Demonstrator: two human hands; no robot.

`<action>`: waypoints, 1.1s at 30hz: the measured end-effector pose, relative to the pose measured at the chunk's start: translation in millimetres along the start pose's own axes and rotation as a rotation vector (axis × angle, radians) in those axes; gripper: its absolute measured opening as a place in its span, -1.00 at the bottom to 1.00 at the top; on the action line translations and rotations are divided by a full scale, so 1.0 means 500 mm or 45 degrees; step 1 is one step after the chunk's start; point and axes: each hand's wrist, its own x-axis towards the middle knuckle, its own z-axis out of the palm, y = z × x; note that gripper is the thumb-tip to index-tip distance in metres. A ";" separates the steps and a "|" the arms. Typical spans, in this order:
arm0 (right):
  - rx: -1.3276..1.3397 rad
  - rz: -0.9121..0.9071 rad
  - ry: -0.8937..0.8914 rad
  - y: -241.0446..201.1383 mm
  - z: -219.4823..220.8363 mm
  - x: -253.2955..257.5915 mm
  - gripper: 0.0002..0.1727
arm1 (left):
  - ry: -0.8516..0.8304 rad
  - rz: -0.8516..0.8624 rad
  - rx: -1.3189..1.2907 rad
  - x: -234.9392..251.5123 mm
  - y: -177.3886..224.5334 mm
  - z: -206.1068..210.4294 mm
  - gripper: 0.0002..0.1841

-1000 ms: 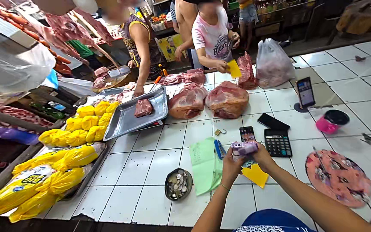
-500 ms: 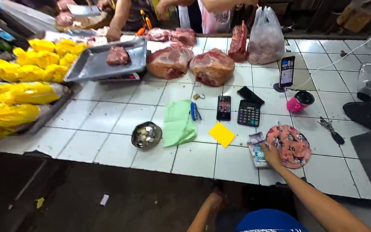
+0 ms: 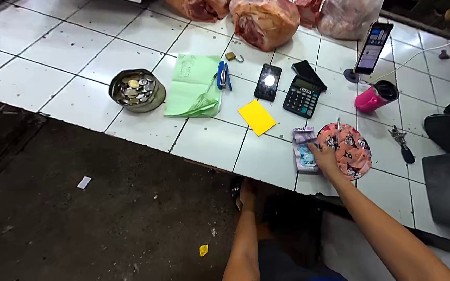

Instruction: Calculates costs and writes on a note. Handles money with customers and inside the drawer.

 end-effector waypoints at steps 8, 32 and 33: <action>-0.482 -0.451 -1.048 0.094 0.078 -0.263 -0.62 | -0.065 -0.224 -0.154 -0.185 -0.230 0.027 -0.42; -1.103 -0.204 -1.173 0.218 0.386 -0.130 -0.48 | -0.730 -0.241 0.193 -0.208 -0.298 -0.054 -0.43; -1.112 -0.197 -1.179 0.214 0.386 -0.131 -0.45 | -0.739 -0.232 0.195 -0.207 -0.292 -0.063 -0.44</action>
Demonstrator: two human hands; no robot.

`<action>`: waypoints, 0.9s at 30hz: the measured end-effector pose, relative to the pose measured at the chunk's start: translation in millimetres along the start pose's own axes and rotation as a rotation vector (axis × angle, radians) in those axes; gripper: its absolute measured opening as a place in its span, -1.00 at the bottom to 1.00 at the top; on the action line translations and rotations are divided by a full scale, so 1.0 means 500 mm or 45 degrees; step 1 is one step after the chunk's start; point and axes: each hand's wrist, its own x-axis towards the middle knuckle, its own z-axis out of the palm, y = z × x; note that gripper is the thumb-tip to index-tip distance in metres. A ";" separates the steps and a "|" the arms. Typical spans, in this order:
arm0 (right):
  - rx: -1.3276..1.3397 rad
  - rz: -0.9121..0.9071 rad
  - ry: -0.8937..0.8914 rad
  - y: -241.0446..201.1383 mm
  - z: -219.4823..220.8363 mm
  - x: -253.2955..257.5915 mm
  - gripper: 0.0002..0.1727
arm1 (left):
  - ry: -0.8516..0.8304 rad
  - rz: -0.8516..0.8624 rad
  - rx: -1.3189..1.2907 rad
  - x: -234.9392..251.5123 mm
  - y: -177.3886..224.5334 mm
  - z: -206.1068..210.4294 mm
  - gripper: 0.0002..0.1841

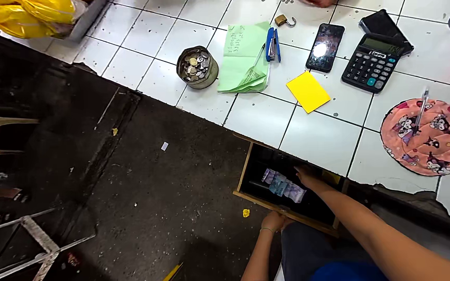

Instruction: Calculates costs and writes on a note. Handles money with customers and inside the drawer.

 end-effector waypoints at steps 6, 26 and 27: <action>0.018 0.096 0.002 -0.027 -0.007 -0.003 -0.50 | 0.466 0.263 0.033 -0.072 0.085 -0.074 -0.57; -0.057 -0.094 0.193 -0.003 -0.006 -0.064 -0.59 | 0.783 0.837 0.546 0.078 0.239 -0.140 -0.69; -0.063 -0.085 0.178 -0.009 -0.010 -0.065 -0.57 | 0.789 0.822 0.558 0.080 0.239 -0.142 -0.68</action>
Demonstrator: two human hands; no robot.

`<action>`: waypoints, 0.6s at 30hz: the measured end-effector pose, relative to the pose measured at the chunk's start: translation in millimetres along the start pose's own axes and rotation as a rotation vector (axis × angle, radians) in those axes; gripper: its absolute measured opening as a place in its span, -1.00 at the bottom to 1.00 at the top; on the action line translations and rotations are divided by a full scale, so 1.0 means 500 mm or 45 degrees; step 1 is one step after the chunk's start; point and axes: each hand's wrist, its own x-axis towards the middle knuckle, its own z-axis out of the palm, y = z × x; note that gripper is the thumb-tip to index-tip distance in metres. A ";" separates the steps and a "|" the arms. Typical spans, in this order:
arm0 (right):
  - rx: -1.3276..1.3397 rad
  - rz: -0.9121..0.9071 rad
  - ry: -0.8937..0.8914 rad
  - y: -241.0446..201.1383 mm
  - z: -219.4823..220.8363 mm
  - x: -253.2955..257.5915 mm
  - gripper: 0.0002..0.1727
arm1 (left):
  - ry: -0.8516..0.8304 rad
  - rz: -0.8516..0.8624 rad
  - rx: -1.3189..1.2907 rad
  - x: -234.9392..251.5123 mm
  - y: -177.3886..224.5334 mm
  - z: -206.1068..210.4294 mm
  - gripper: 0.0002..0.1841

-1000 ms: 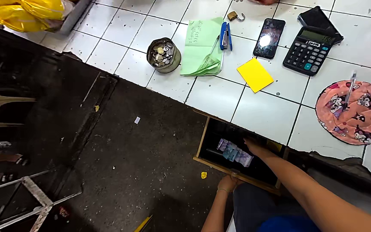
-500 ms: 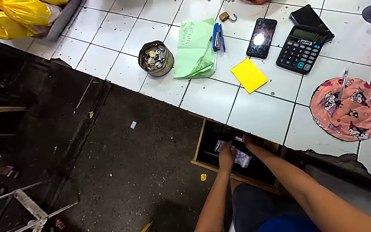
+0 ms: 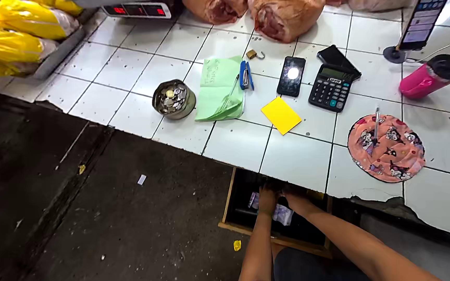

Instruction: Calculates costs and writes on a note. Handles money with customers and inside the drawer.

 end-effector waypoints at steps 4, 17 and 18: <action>-0.007 0.034 -0.033 -0.017 -0.008 0.003 -0.50 | 0.071 0.006 -0.056 0.004 -0.009 0.004 -0.71; 0.151 -0.759 1.017 -0.044 -0.474 -0.162 -0.76 | -0.040 -0.001 -0.093 -0.007 -0.007 -0.014 -0.63; 0.229 -0.695 1.128 -0.014 -0.573 -0.134 -0.73 | 0.002 0.055 -0.083 -0.010 -0.013 -0.005 -0.63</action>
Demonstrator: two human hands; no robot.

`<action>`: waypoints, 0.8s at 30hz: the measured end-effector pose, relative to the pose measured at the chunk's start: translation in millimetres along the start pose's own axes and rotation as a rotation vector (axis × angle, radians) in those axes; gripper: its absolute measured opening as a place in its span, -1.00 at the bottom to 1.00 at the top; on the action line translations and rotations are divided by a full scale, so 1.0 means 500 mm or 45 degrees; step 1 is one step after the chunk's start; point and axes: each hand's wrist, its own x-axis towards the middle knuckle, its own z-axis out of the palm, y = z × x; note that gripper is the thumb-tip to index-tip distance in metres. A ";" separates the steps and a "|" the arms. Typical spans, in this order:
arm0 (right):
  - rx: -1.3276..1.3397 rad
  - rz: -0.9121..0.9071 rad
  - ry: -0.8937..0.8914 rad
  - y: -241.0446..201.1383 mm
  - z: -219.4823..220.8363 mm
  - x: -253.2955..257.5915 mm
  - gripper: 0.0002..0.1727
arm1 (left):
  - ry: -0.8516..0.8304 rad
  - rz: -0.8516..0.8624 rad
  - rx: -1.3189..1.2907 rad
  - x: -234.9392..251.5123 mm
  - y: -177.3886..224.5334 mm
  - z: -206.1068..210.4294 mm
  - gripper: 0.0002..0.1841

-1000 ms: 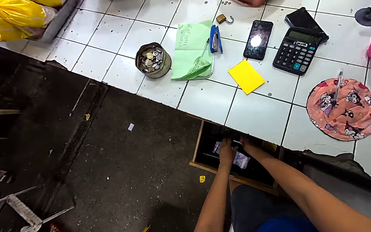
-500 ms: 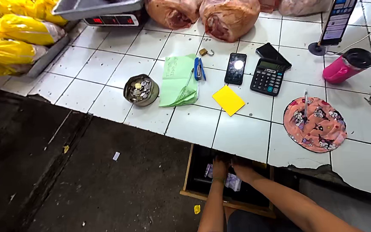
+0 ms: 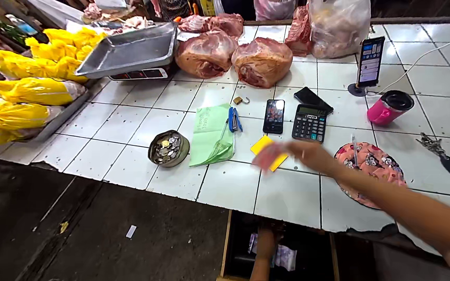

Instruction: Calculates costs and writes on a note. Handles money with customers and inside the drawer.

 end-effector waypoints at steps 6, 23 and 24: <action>0.387 0.684 0.635 0.173 -0.259 0.330 -0.61 | 0.553 -0.146 -0.207 -0.103 -0.054 0.036 -0.71; -0.542 0.792 0.469 0.154 -0.277 0.512 -0.63 | -0.046 -0.876 -0.157 -0.073 -0.090 0.046 -0.02; -0.570 0.785 0.456 0.151 -0.273 0.520 -0.63 | -0.047 -0.857 -0.168 -0.073 -0.088 0.047 -0.10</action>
